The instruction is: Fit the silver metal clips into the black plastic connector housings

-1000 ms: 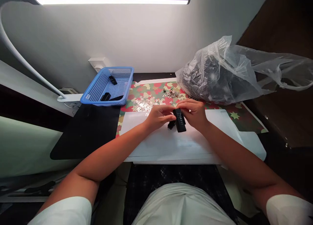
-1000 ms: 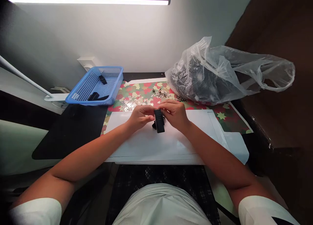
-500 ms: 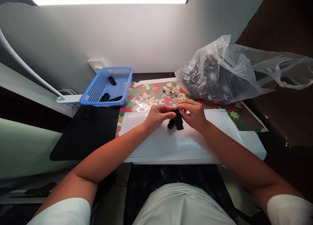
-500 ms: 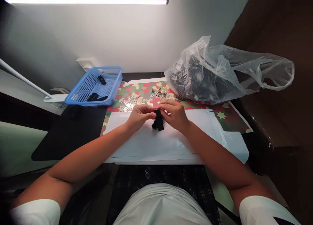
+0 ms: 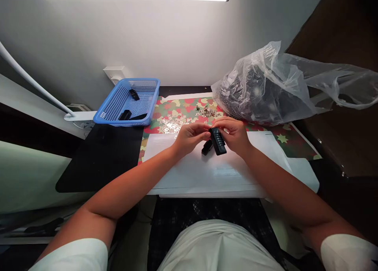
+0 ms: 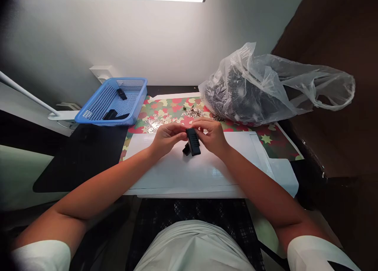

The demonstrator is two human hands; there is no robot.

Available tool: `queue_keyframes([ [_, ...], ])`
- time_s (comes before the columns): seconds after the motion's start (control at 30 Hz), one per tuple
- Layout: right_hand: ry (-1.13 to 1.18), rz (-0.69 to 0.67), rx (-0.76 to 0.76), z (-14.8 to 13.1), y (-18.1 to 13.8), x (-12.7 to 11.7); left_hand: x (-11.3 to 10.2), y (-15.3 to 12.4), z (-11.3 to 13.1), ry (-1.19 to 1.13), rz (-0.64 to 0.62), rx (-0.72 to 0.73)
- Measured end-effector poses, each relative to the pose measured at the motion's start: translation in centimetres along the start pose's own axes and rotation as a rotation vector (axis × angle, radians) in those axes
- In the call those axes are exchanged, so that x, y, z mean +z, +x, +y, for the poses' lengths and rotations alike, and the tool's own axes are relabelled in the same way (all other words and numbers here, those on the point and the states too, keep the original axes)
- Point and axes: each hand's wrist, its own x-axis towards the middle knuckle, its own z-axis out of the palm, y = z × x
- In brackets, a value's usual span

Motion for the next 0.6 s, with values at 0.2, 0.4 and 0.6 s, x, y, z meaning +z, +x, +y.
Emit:
queue_keyframes([
  [0.2, -0.037, 0.009, -0.032, -0.4, -0.4, 0.3, 0.0, 0.0, 0.1, 0.010, 0.017, -0.037],
  [0.4, -0.041, -0.027, -0.008, -0.4, -0.3, -0.1, -0.3, 0.2, 1.0, 0.007, -0.051, -0.114],
  [0.6, 0.030, -0.106, -0.055, 0.2, -0.2, -0.5, -0.7, 0.4, 1.4, 0.060, -0.155, -0.137],
])
